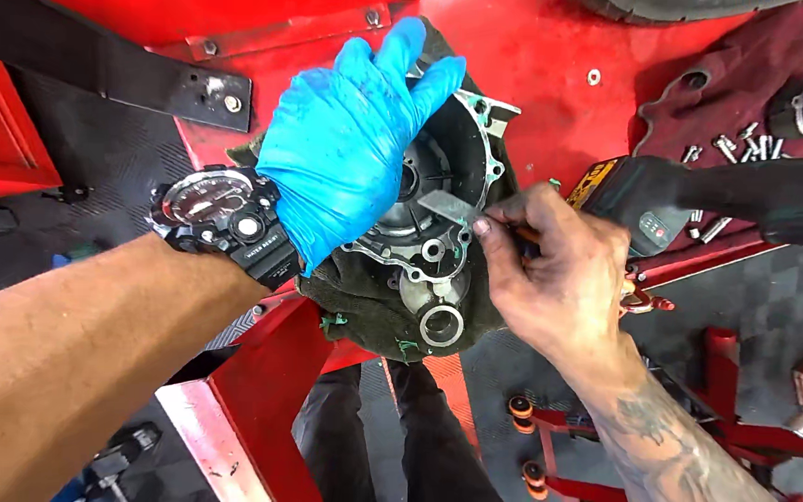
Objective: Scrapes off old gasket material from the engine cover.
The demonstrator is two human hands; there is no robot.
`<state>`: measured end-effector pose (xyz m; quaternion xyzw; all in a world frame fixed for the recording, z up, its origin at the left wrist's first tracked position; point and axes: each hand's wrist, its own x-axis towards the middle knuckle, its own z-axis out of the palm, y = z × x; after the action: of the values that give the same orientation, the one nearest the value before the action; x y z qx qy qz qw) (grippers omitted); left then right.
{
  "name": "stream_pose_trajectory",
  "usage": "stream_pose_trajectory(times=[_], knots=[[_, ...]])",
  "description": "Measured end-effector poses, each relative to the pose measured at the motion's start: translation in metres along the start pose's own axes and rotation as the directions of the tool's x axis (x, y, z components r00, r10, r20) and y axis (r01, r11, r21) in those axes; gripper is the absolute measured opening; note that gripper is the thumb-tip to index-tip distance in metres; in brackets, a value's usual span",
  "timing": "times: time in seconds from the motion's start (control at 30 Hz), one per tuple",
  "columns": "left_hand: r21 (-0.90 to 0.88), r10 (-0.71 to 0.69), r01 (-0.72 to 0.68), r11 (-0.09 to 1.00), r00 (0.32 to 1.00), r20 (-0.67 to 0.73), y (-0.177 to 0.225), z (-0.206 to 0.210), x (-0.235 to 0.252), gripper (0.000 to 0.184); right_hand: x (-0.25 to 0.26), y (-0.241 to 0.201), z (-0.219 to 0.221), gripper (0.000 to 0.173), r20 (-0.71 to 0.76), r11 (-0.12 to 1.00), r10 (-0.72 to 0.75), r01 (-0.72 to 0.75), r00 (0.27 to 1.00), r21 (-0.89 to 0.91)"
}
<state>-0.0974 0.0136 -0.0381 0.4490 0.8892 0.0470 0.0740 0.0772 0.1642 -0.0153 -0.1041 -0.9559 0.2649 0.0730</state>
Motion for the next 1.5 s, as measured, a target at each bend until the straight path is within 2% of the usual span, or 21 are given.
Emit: stream_pose_trajectory(times=[0.13,0.17,0.2,0.23,0.3,0.43,0.77,1.0,1.27,1.4,1.5], knots=[[-0.005,0.007,-0.007,1.000,0.999,0.034,-0.006,0.008,0.004,0.071,-0.006,0.002,-0.001,0.010,0.001,1.000,0.002,-0.002,1.000,0.011],[0.008,0.048,-0.047,0.999,0.997,-0.067,-0.020,0.036,0.008,0.070,-0.006,0.002,-0.001,0.010,0.001,1.000,0.003,-0.003,1.000,0.007],[0.013,0.091,-0.092,0.996,0.946,-0.311,-0.040,0.088,0.019,0.069,-0.004,0.002,-0.002,0.010,0.004,1.000,0.006,-0.006,1.000,0.004],[0.016,0.097,-0.098,0.995,0.917,-0.387,-0.053,0.122,0.027,0.071,-0.001,0.002,-0.002,0.010,0.006,1.000,0.009,-0.009,1.000,0.003],[0.027,0.091,-0.087,0.996,0.934,-0.345,-0.064,0.143,0.034,0.075,0.000,0.000,-0.001,0.010,0.006,1.000,0.012,-0.012,1.000,0.015],[0.035,0.088,-0.081,0.996,0.953,-0.292,-0.065,0.137,0.033,0.076,-0.006,0.000,0.000,0.010,-0.005,0.999,0.033,-0.032,0.999,0.021],[0.029,0.051,-0.043,0.999,0.919,-0.391,-0.065,0.151,0.026,0.065,-0.005,-0.002,0.001,0.010,-0.018,0.999,0.044,-0.044,0.999,0.007],[0.067,0.031,-0.005,0.998,0.923,-0.384,-0.066,0.155,0.025,0.064,-0.010,-0.001,0.001,0.010,-0.026,0.999,0.051,-0.051,0.998,0.008],[0.101,0.008,0.032,0.994,0.929,-0.369,-0.071,0.149,0.021,0.059,-0.013,0.001,0.001,0.010,-0.013,1.000,0.005,-0.005,1.000,0.028],[0.052,0.020,-0.001,0.999,0.932,-0.362,-0.069,0.145,0.019,0.058,-0.004,0.007,0.001,0.011,-0.046,0.999,-0.043,0.043,0.998,-0.006],[0.071,0.022,0.005,0.997,0.931,-0.363,-0.072,0.145,0.022,0.058,-0.007,0.006,-0.001,0.011,0.002,0.998,-0.059,0.059,0.998,0.016]])
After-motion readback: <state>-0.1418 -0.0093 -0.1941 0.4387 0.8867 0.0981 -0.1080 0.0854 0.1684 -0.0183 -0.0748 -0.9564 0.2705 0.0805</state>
